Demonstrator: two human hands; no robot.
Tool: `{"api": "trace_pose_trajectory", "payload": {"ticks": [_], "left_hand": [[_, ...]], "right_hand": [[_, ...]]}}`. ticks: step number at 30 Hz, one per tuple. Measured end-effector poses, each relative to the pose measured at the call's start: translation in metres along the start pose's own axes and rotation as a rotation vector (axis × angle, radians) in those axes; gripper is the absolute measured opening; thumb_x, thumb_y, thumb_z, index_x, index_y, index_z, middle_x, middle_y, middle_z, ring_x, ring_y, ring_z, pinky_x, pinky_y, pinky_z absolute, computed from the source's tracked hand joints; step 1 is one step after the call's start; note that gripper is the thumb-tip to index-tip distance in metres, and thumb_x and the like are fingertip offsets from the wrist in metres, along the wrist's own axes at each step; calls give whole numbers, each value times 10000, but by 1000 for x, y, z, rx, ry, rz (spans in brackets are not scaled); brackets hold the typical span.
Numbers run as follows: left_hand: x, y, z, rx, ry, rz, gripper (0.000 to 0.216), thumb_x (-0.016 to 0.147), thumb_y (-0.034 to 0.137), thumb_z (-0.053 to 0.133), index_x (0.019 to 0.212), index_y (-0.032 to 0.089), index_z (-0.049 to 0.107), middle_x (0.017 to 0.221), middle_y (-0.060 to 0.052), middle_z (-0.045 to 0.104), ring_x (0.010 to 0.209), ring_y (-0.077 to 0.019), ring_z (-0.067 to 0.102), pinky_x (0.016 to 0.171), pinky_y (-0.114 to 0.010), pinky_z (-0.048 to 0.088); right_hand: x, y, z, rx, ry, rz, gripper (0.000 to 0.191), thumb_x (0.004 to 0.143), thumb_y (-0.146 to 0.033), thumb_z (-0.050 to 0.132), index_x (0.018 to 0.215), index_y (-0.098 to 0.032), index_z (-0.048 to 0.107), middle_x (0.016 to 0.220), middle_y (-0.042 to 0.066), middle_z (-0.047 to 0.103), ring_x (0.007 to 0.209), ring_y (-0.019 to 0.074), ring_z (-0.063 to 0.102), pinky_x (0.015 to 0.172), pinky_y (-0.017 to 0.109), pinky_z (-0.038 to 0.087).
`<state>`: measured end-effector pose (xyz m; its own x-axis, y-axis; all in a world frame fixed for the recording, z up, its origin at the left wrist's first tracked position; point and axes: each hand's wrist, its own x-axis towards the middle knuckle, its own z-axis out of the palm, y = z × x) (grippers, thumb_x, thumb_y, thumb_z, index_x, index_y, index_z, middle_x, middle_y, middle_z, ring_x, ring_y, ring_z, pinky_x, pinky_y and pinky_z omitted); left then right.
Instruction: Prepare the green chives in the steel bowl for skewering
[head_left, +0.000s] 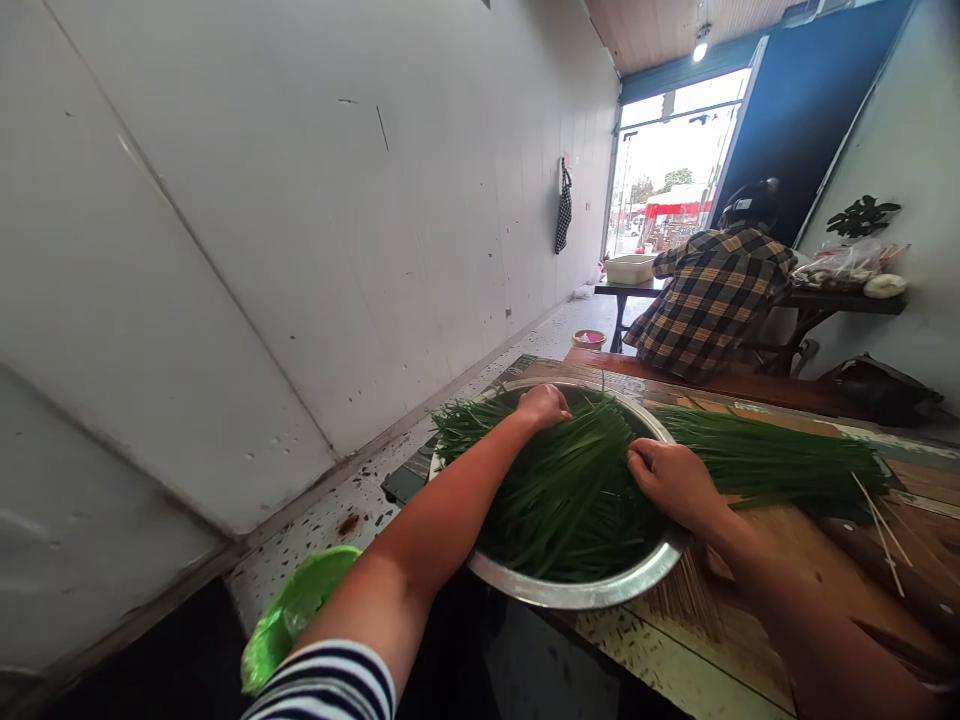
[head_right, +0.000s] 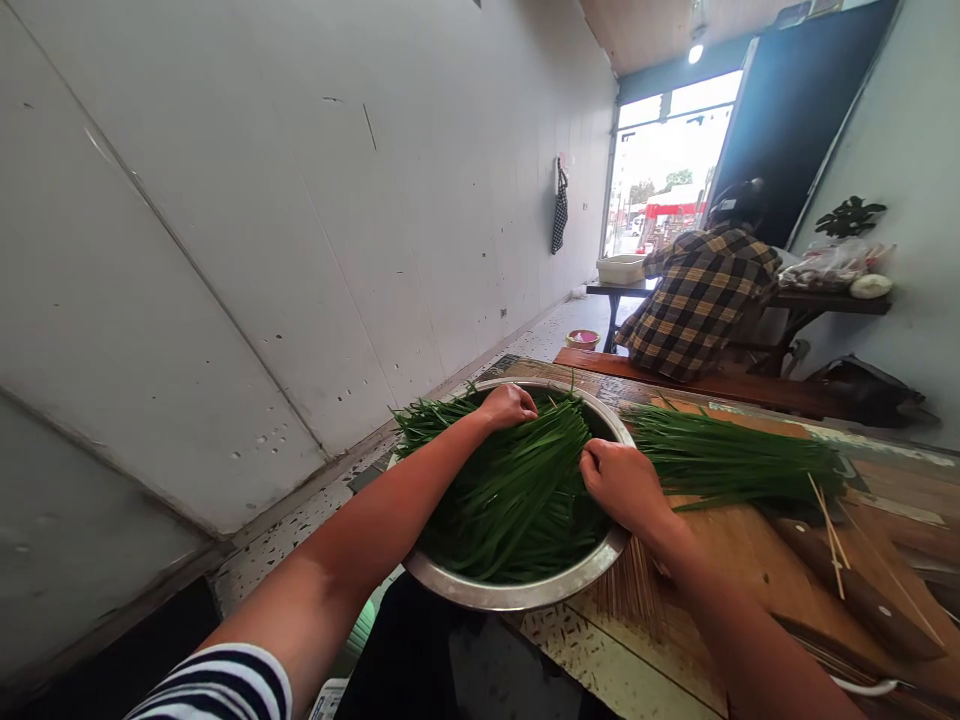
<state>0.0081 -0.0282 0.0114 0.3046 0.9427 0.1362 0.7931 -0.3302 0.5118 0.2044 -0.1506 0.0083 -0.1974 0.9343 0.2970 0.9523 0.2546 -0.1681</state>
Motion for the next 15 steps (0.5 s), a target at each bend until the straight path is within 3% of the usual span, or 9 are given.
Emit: {"api": "trace_pose_trajectory", "payload": {"ticks": [3,7,15], "left_hand": [[-2,2,-2,-7,-29,6,88,622,168,659,672,165,732,651,-28,671,624,-129,568,639,-211,457],[-2,2,-3,-48,67,-63,176,666,182,590,759,138,734,732,-55,694,663,-143,591,643,-225,461],[4,-7,5,-336,116,-91,249,696,204,583,887,101,705,743,-65,703,666,-122,603,644,-217,474]], "right_hand": [[0,0,0,3,2,-7,310,841,-283,363,704,-198,628,686,43,680,612,147,565,558,266,252],[0,-1,-1,3,2,-1,310,843,-283,366,690,-202,624,674,38,674,611,145,561,556,265,248],[0,-2,-2,4,-11,0,313,846,-278,357,665,-201,600,663,33,663,600,140,550,557,268,239]]}}
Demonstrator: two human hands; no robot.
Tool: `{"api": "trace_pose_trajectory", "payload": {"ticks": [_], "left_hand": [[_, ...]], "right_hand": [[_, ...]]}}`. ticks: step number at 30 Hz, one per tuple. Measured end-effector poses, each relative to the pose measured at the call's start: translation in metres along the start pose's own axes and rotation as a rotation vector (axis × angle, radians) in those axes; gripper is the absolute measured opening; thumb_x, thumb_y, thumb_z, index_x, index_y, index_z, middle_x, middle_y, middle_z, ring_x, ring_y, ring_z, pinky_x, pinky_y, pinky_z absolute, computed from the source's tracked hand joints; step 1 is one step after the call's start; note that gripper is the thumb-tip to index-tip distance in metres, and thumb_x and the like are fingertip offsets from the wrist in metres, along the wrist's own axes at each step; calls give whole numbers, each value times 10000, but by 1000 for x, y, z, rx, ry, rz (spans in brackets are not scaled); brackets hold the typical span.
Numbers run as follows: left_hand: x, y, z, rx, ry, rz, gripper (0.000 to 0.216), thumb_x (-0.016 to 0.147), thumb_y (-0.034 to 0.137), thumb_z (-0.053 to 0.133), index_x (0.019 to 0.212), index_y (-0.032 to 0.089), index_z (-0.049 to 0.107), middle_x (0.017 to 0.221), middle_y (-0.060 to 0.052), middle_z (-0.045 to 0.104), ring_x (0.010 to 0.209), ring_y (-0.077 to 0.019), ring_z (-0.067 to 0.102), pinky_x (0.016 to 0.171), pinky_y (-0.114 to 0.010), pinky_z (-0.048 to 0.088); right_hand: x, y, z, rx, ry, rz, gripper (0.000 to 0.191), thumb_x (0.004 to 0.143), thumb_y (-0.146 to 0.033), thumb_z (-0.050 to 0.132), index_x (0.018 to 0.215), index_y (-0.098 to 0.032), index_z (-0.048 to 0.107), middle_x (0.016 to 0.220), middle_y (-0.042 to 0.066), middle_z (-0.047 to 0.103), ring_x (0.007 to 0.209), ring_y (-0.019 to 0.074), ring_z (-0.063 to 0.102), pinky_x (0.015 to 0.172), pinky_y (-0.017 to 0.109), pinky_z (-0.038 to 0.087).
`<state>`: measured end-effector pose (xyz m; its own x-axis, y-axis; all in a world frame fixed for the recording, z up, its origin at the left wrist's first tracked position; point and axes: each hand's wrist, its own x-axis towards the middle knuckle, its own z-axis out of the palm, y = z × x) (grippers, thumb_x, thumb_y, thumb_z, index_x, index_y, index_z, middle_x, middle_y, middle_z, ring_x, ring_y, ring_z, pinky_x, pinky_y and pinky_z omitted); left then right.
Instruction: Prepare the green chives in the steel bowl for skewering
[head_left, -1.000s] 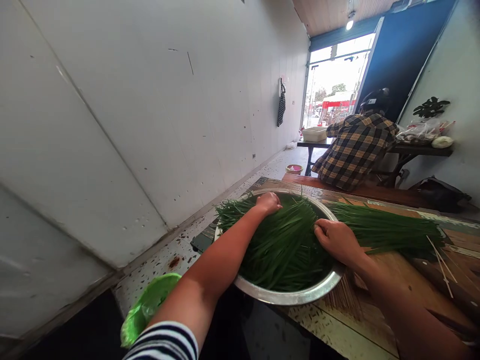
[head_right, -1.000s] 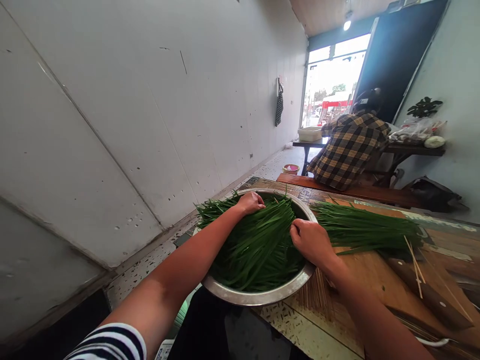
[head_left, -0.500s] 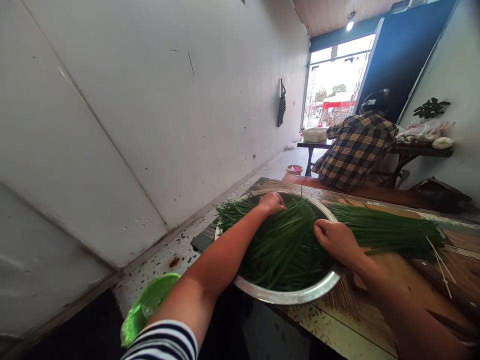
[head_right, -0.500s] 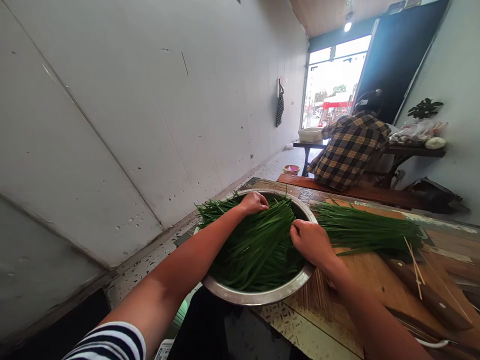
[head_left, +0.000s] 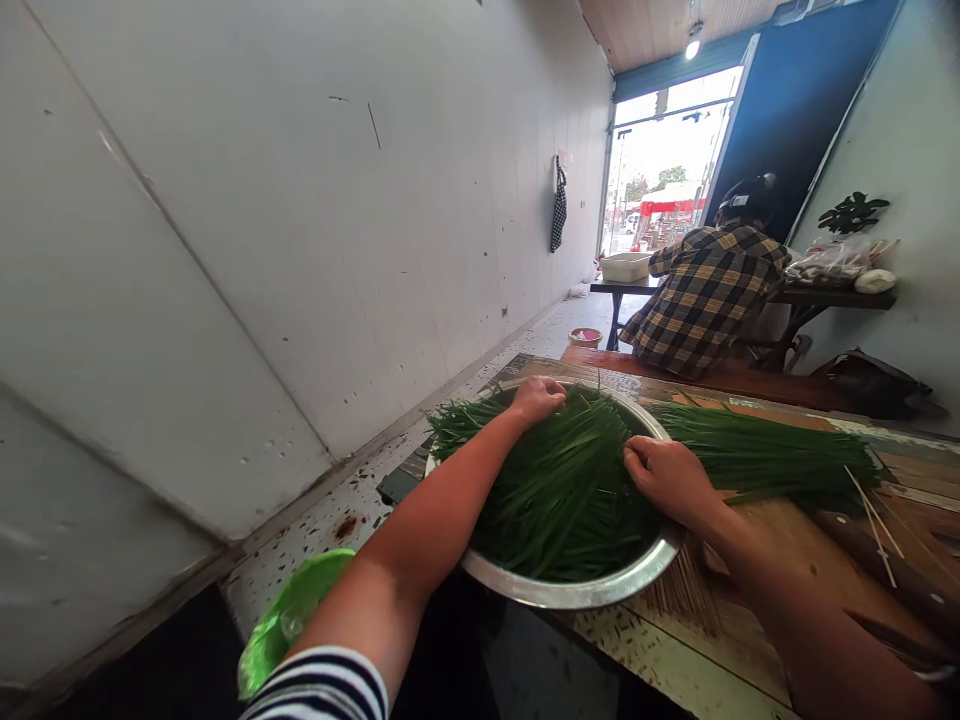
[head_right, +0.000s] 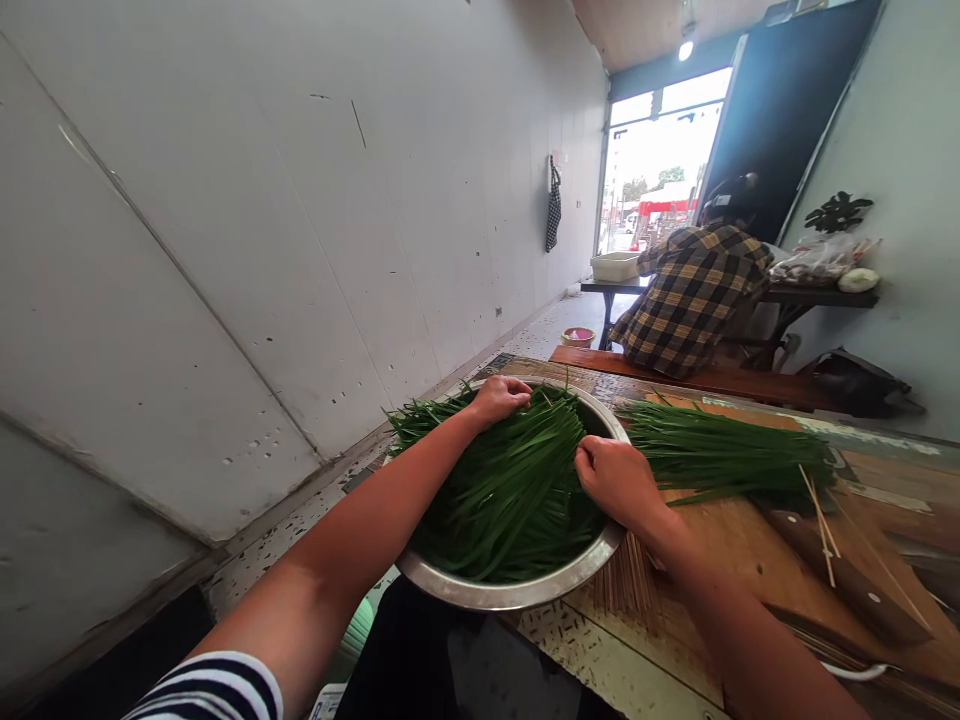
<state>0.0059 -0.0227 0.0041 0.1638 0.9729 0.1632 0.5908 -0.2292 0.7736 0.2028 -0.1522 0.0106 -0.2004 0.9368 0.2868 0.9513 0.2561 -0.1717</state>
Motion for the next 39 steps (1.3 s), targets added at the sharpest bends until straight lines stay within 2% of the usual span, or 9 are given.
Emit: {"api": "trace_pose_trajectory", "payload": {"ticks": [11,27,29,32,34,35,39], "left_hand": [[-4,6,1,-33,-59,99,287,696,220,572,914,98,712,751,-55,704,679,-118,609,650,-205,481],[-9,12,0,93,-28,172,285,715,206,550,920,111,722,765,-54,710,677,-134,612,670,-217,481],[-13,15,0,96,-69,193,279,725,223,555,923,129,726,811,-49,716,715,-138,621,696,-215,483],[-18,23,-4,97,-220,281,260,732,205,553,916,162,731,922,-24,714,826,-132,625,775,-189,471],[-20,27,-9,124,-293,299,263,739,182,541,922,172,730,933,-11,711,834,-125,619,784,-180,464],[-20,28,-12,148,-278,274,271,746,175,529,930,171,728,904,-11,713,802,-124,617,764,-185,467],[-13,20,-15,285,-59,138,266,771,223,528,934,144,723,780,-38,701,702,-133,596,694,-218,464]], "right_hand": [[0,2,2,6,-4,-3,305,846,-280,358,654,-198,580,659,31,655,601,133,543,562,266,230],[0,0,1,-5,-1,2,303,848,-271,360,632,-194,558,658,32,656,587,123,533,556,267,218],[0,1,1,-9,-2,3,304,851,-272,357,634,-194,556,662,33,656,593,125,536,557,267,219],[1,1,2,-13,-2,9,305,852,-272,356,628,-193,548,673,35,657,603,128,540,558,266,220],[1,2,2,-8,-4,11,303,852,-276,357,634,-194,551,677,35,659,608,130,543,558,265,221],[1,2,3,-4,-5,11,302,852,-279,357,640,-195,555,678,35,660,610,132,545,558,265,222],[1,3,3,8,-8,17,294,847,-290,362,672,-198,579,676,36,661,614,140,549,557,266,226]]}}
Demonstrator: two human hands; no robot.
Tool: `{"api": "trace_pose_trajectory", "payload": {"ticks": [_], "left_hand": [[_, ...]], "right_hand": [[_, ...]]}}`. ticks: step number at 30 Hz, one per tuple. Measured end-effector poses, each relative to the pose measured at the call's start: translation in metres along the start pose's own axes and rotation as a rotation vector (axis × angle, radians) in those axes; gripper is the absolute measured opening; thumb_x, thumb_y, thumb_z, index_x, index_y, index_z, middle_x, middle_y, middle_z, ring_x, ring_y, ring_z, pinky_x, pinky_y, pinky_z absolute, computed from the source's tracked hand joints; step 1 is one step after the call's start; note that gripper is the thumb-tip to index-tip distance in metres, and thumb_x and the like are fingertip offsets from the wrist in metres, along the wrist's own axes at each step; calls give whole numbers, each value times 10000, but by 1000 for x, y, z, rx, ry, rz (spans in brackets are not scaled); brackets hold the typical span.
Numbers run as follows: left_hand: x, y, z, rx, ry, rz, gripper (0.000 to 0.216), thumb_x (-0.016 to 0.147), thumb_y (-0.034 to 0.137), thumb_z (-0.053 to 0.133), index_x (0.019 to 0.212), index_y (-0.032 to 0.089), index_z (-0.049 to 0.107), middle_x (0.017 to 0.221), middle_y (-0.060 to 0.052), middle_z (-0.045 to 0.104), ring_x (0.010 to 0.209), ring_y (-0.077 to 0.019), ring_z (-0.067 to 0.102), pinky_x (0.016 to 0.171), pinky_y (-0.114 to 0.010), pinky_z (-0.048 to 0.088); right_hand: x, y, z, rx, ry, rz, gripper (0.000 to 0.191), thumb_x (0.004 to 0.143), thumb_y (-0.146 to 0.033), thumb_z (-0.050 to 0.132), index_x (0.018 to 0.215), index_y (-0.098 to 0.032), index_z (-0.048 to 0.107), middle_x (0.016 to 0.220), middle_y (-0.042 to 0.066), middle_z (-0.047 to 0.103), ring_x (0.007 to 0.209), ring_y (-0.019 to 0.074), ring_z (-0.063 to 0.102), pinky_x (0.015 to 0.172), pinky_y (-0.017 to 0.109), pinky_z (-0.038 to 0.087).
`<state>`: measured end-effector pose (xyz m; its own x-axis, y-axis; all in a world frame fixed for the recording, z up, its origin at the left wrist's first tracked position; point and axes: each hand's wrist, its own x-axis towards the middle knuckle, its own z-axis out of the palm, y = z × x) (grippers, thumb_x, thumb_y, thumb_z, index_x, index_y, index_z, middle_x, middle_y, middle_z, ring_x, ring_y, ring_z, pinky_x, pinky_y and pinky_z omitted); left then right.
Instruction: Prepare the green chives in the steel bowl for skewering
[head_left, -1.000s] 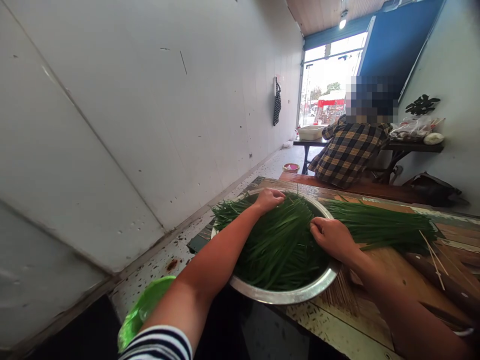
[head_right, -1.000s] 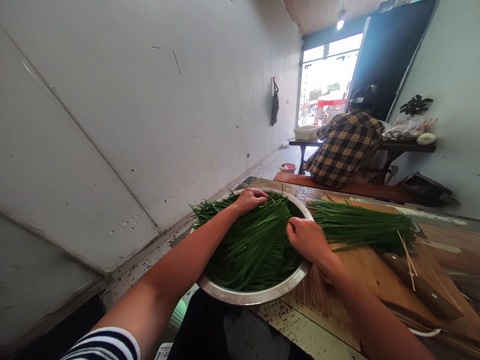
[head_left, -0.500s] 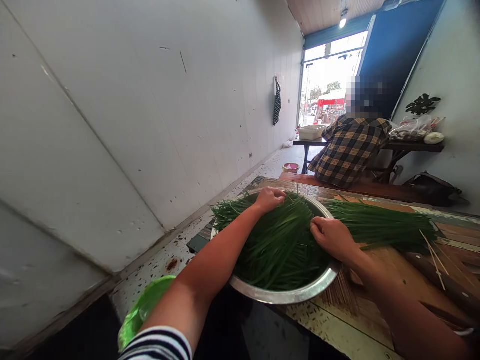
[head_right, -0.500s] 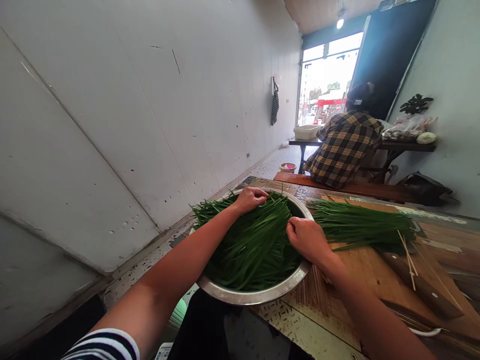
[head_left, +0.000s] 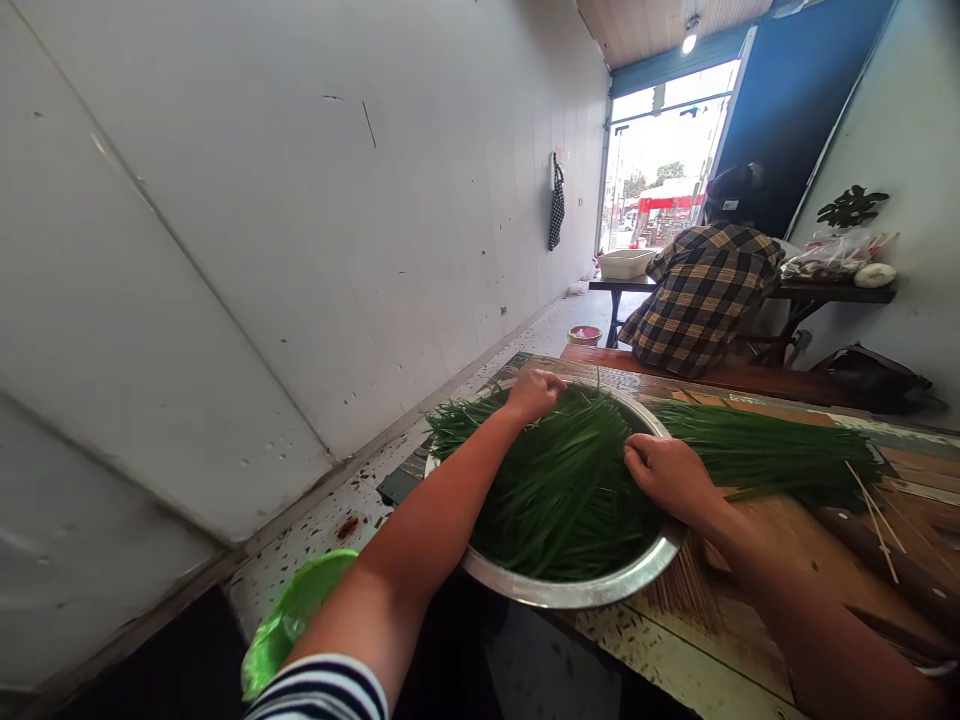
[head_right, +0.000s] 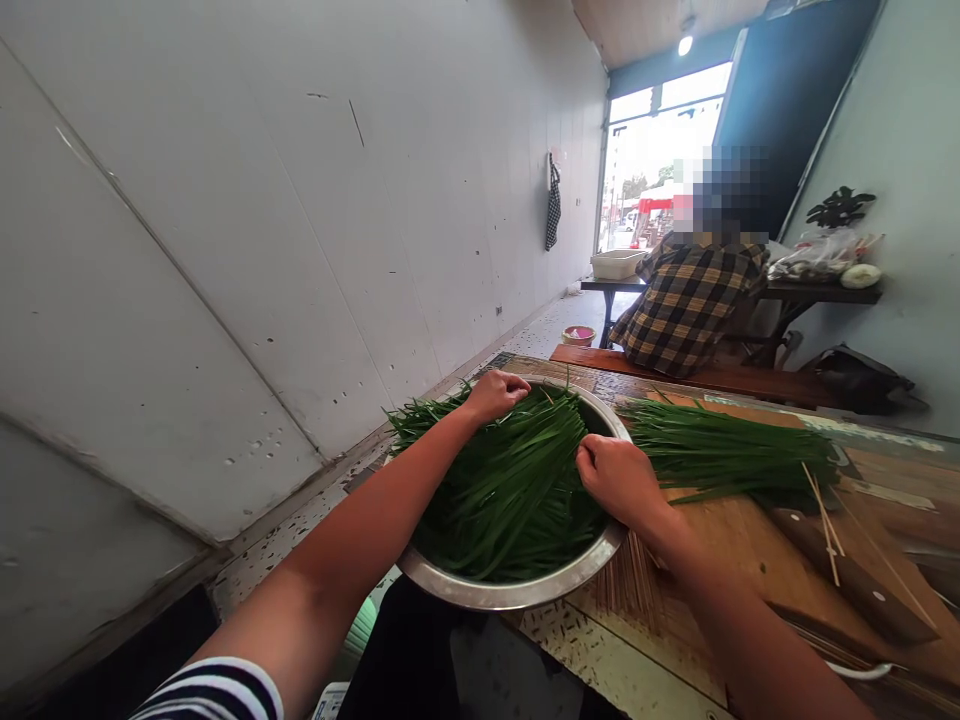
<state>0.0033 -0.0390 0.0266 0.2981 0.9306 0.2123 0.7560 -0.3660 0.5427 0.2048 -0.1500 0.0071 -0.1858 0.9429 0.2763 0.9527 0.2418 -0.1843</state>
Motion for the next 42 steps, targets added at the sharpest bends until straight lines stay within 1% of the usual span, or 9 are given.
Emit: {"api": "trace_pose_trajectory", "payload": {"ticks": [6,8,12,16,22,26,29,36,42], "left_hand": [[5,-8,11,170,-177,-80,230,712,332,638,854,183,738,853,-54,699,792,-159,601,724,-233,452],[3,-5,11,190,-194,-121,239,713,339,641,877,194,734,890,-56,696,838,-171,598,755,-249,446],[2,-3,10,181,-162,-222,275,722,393,628,836,167,736,842,-75,687,852,-196,592,750,-274,440],[3,-4,17,57,-107,-220,323,759,427,571,818,157,737,720,-58,668,751,-169,588,683,-250,439],[2,0,18,25,-139,-246,222,668,317,667,810,162,735,766,-59,683,746,-171,581,695,-274,443],[3,-1,14,-47,-26,-287,255,638,339,688,809,155,730,785,-65,690,736,-170,590,700,-278,454],[5,-5,15,-102,49,-270,262,671,329,647,832,139,728,788,-69,695,716,-156,595,678,-252,457],[7,-10,19,-173,23,-189,276,694,257,592,899,124,720,817,-57,703,722,-140,611,665,-216,458],[8,-11,19,-28,56,-154,248,676,269,636,853,119,723,798,-75,697,734,-167,613,675,-251,467]], "right_hand": [[0,0,-1,12,9,-11,289,842,-288,365,680,-198,587,675,31,660,604,137,546,561,263,241],[0,-1,-1,5,12,-14,295,843,-286,363,664,-197,580,668,31,658,600,136,544,562,264,243],[0,-1,-1,-10,14,-18,301,846,-285,360,663,-196,582,665,31,657,606,139,549,564,266,244],[0,-1,-1,-11,10,-19,300,845,-282,361,687,-195,601,683,35,668,620,141,562,569,265,251],[1,0,0,-3,0,-13,315,848,-290,356,737,-195,635,733,48,694,640,151,580,568,264,263],[0,-2,-2,-4,4,-7,312,845,-288,363,739,-196,641,727,47,693,638,152,580,564,261,264],[-1,-4,-5,-13,0,-8,310,845,-279,361,720,-195,631,712,44,685,633,147,574,562,261,258],[-1,-5,-6,-3,-5,-12,305,847,-271,362,677,-194,603,681,31,668,618,134,558,561,261,244],[-1,-3,-3,-1,-1,-7,305,846,-282,370,690,-196,618,681,34,670,617,136,559,556,260,242]]}}
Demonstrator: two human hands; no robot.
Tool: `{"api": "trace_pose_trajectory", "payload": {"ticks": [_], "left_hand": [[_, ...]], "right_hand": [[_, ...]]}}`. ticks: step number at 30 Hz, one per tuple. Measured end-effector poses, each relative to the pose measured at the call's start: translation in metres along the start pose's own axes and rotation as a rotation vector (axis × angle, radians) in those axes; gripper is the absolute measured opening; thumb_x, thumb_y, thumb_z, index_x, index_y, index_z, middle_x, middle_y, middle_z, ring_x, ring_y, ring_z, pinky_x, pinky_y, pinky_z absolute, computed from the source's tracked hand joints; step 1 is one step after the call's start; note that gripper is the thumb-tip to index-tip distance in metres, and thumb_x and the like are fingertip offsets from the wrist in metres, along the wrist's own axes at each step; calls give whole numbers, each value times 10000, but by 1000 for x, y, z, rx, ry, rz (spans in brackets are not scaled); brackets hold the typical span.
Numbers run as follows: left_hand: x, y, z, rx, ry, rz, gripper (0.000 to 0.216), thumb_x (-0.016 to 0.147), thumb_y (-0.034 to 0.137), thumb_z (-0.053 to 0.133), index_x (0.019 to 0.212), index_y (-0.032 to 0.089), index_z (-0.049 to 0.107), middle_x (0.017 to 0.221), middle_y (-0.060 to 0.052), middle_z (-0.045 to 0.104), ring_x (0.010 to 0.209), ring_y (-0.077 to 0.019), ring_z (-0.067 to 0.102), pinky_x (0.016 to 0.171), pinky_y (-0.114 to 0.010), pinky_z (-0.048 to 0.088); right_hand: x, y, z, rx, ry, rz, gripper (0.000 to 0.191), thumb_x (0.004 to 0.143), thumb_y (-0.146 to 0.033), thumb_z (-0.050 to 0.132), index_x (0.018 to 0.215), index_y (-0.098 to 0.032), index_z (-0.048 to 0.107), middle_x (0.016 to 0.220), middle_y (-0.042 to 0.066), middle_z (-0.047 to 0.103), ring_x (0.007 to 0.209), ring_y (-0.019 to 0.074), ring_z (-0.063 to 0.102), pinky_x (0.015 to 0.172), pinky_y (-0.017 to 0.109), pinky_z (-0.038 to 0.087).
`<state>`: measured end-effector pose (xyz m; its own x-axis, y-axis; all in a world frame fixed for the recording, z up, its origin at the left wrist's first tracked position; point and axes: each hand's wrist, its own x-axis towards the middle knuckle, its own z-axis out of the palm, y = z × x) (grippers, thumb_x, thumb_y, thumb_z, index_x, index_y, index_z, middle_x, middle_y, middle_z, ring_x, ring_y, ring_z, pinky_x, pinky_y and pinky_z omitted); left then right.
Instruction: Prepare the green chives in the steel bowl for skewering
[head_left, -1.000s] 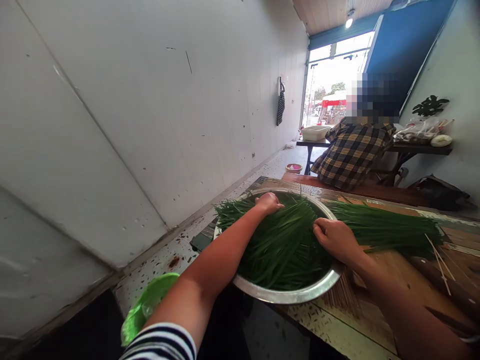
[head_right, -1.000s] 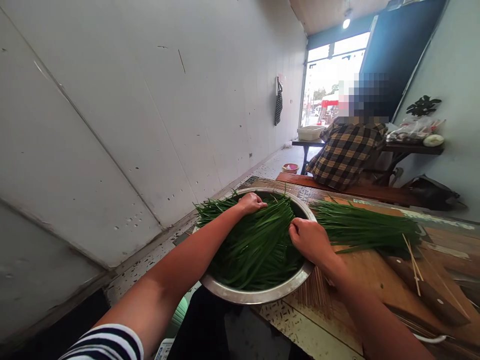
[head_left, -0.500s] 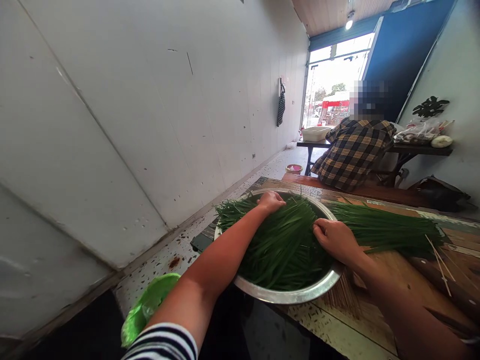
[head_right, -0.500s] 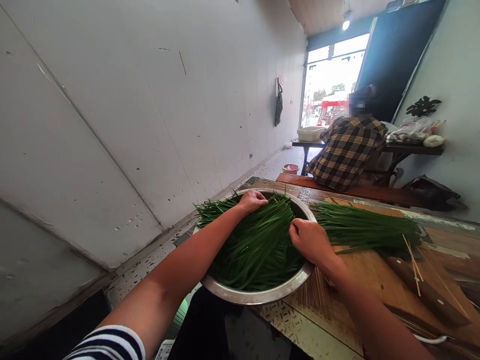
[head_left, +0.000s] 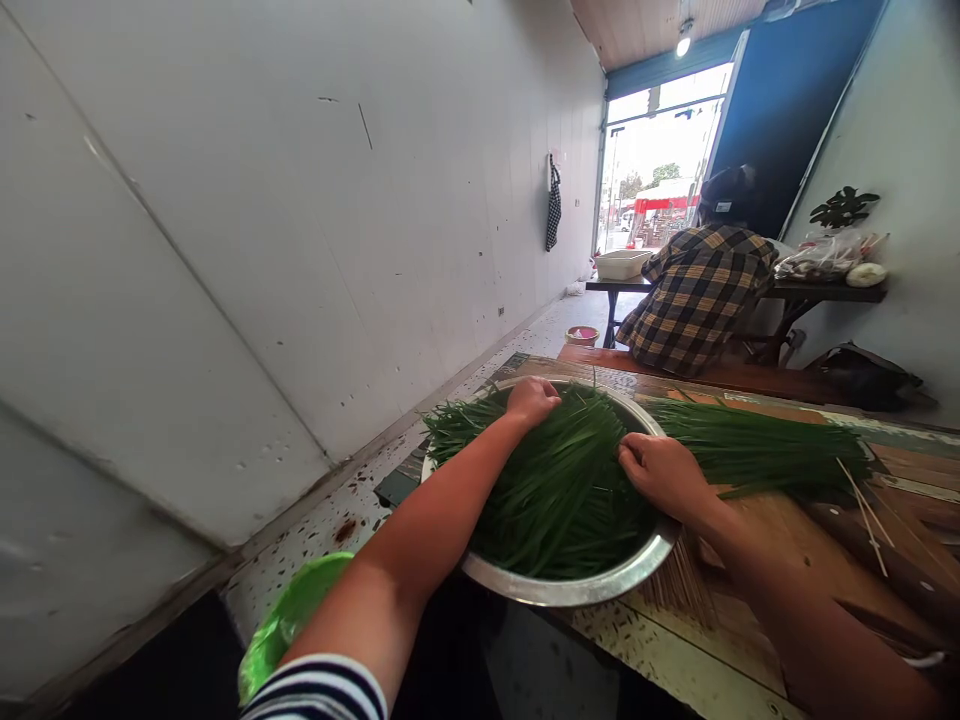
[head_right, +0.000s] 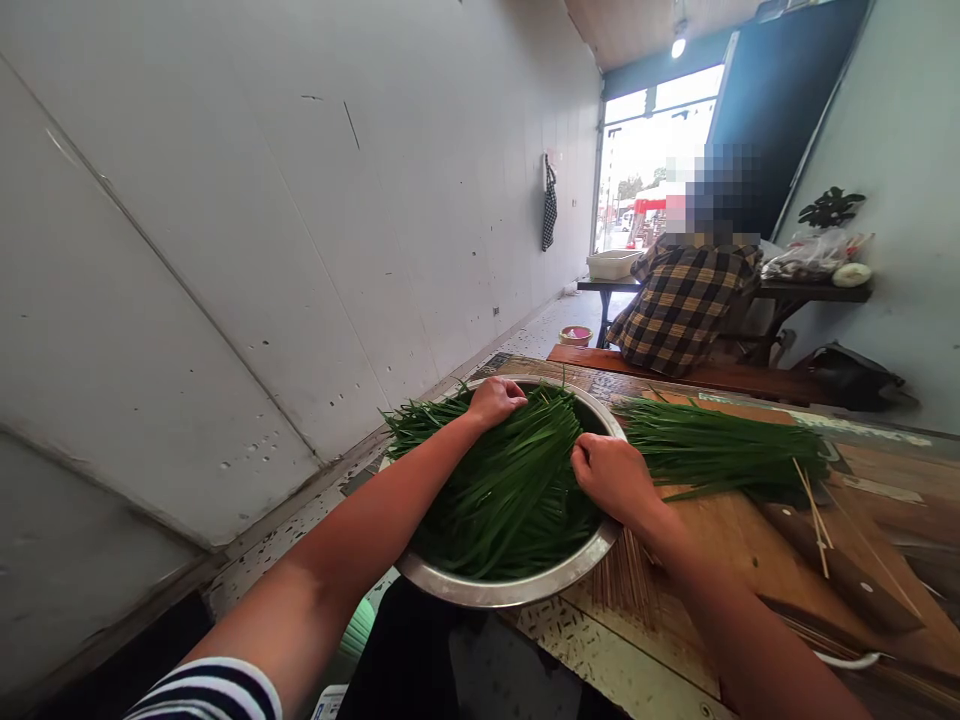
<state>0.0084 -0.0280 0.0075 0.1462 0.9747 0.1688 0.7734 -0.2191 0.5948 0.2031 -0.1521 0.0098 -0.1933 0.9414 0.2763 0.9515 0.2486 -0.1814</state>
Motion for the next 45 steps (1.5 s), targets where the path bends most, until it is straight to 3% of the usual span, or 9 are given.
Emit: {"api": "trace_pose_trajectory", "payload": {"ticks": [6,12,19,24,28,35,45], "left_hand": [[3,-5,4,-106,-43,-25,413,709,277,627,1077,92,654,878,-88,697,782,-164,623,737,-246,480],[2,-3,2,13,-58,15,474,704,176,587,1175,118,592,873,-73,696,812,-168,624,784,-249,471],[0,-1,0,-226,-20,-53,726,676,222,648,1347,100,399,772,-56,687,676,-138,613,701,-242,472],[-2,-2,-4,-283,-88,-34,693,666,248,679,1313,136,458,719,-35,675,648,-128,615,697,-240,476],[-4,0,-5,-339,-64,-65,659,676,334,688,1277,138,503,745,-51,684,662,-137,624,698,-246,485],[-5,2,-3,-357,-192,25,383,664,377,685,974,153,712,748,-43,692,643,-115,584,642,-217,475],[-4,6,-3,-300,-65,8,276,680,316,609,813,108,732,676,-37,670,571,-89,519,561,-198,420]], "right_hand": [[0,0,0,1,6,-5,300,844,-274,372,713,-197,631,712,38,687,628,139,571,561,256,256],[0,1,0,14,3,-10,302,846,-282,376,707,-198,630,709,35,683,628,136,568,560,256,256],[0,0,0,4,1,5,304,844,-285,372,697,-199,624,690,35,673,615,137,558,550,258,241],[1,1,0,-10,-4,-5,297,841,-280,375,700,-200,624,696,35,676,617,135,559,548,262,234],[1,1,1,0,-5,0,300,844,-285,372,720,-200,631,713,40,686,628,141,569,554,264,241],[0,1,2,-7,3,-1,309,850,-284,362,700,-198,618,720,41,687,636,144,575,557,265,241],[1,2,1,-7,-7,-1,307,850,-286,362,739,-196,633,734,47,689,650,147,579,562,263,251]]}}
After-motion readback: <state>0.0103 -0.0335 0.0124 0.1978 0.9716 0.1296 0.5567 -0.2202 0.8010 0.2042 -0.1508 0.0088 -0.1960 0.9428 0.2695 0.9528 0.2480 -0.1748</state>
